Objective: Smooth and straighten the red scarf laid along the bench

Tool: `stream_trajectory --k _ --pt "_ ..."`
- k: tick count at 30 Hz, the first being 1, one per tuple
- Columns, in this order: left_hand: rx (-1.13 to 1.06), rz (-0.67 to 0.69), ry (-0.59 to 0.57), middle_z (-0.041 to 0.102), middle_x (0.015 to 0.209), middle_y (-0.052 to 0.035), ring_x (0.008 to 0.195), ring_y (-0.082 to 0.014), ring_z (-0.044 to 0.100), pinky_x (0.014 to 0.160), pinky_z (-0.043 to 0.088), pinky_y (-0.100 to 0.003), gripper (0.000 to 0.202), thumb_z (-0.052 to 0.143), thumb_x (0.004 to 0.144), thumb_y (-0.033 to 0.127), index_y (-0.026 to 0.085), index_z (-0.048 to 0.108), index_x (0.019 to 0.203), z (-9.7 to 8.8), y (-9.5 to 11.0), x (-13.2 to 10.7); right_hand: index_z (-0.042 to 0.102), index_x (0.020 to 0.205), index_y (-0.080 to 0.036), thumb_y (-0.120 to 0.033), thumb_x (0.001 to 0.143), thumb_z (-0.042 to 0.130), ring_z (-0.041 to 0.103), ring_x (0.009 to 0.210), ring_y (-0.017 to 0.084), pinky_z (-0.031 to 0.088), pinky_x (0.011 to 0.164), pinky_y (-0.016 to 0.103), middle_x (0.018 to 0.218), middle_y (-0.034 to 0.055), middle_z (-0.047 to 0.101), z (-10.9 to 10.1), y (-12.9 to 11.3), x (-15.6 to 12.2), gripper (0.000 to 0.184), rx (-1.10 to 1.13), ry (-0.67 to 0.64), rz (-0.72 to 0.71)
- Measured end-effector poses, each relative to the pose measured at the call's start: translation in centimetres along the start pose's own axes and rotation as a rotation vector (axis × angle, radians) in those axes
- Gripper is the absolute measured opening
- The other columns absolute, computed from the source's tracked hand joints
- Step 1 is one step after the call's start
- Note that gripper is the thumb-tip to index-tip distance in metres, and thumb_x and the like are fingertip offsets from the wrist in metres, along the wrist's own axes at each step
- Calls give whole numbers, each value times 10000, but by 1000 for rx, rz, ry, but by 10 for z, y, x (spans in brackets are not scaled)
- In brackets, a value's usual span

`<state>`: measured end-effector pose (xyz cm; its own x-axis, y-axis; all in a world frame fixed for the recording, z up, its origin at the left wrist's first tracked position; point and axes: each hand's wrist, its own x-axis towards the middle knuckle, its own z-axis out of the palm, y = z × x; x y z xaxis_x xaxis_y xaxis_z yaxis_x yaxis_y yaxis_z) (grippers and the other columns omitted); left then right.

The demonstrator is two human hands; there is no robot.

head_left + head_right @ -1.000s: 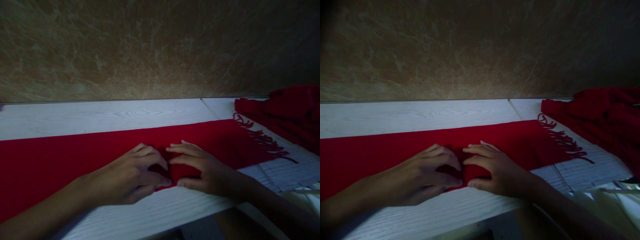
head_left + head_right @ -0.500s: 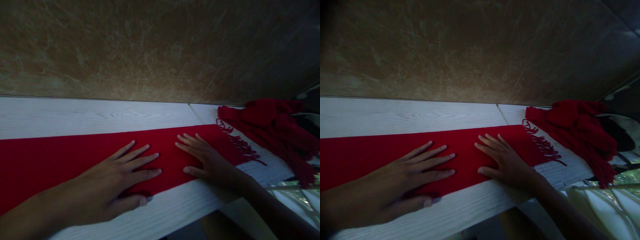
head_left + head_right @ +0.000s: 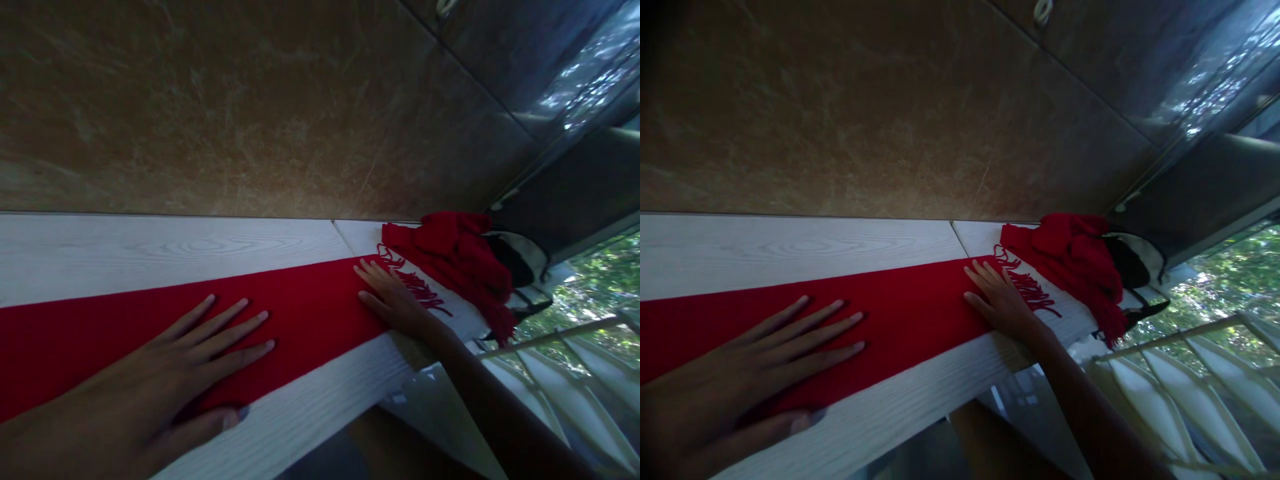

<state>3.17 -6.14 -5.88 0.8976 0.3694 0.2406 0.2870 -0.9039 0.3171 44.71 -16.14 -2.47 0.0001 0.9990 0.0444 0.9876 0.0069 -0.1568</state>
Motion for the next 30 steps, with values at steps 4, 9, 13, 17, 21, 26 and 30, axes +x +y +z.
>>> stream_trajectory --k 4,9,13,17,21,26,30 --pt "36 51 -114 360 1589 115 1494 -294 303 1263 221 -549 695 623 900 595 521 307 1515 -1 -10 2 328 1579 -244 -576 1029 335 179 1533 292 144 1207 632 1643 111 274 2 -1 3 642 -7 2 2" --pt "64 49 -99 405 1568 93 1440 -316 414 1180 390 -538 652 592 912 611 510 341 1506 -19 -1 20 339 1574 -264 -568 1022 380 164 1536 292 98 1215 632 1650 94 259 4 -4 5 631 2 -4 42" --pt "39 -13 -134 405 1578 31 1456 -334 386 1170 369 -586 599 530 945 616 472 373 1505 -36 31 49 379 1555 -277 -577 1023 384 180 1531 312 101 1207 655 1645 92 278 -9 -10 4 611 51 28 26" --pt "-25 -12 -196 361 1605 -9 1509 -344 263 1203 213 -667 566 459 968 637 434 420 1495 -37 58 81 486 1490 -241 -510 1025 421 310 1491 281 202 1219 580 1596 116 388 -27 -22 3 541 189 228 -31" --pt "-51 -63 -180 323 1626 -51 1530 -324 210 1218 164 -655 583 432 986 609 356 431 1511 -22 74 109 575 1403 -211 -404 1015 459 438 1413 229 323 1192 470 1518 123 500 -34 -34 -4 448 221 302 -72" --pt "-93 -50 -118 418 1585 -48 1509 -279 296 1238 194 -583 511 510 981 486 319 511 1464 -3 93 128 747 1035 -210 -253 922 573 652 1106 201 487 1035 370 1131 79 733 -40 -23 -28 212 215 271 -101" --pt "-128 -18 -72 410 1591 -41 1522 -283 261 1246 145 -595 521 485 989 517 330 493 1475 5 90 128 741 1014 -194 -261 908 556 683 983 221 545 900 381 1048 94 745 -50 12 -51 224 187 302 42"
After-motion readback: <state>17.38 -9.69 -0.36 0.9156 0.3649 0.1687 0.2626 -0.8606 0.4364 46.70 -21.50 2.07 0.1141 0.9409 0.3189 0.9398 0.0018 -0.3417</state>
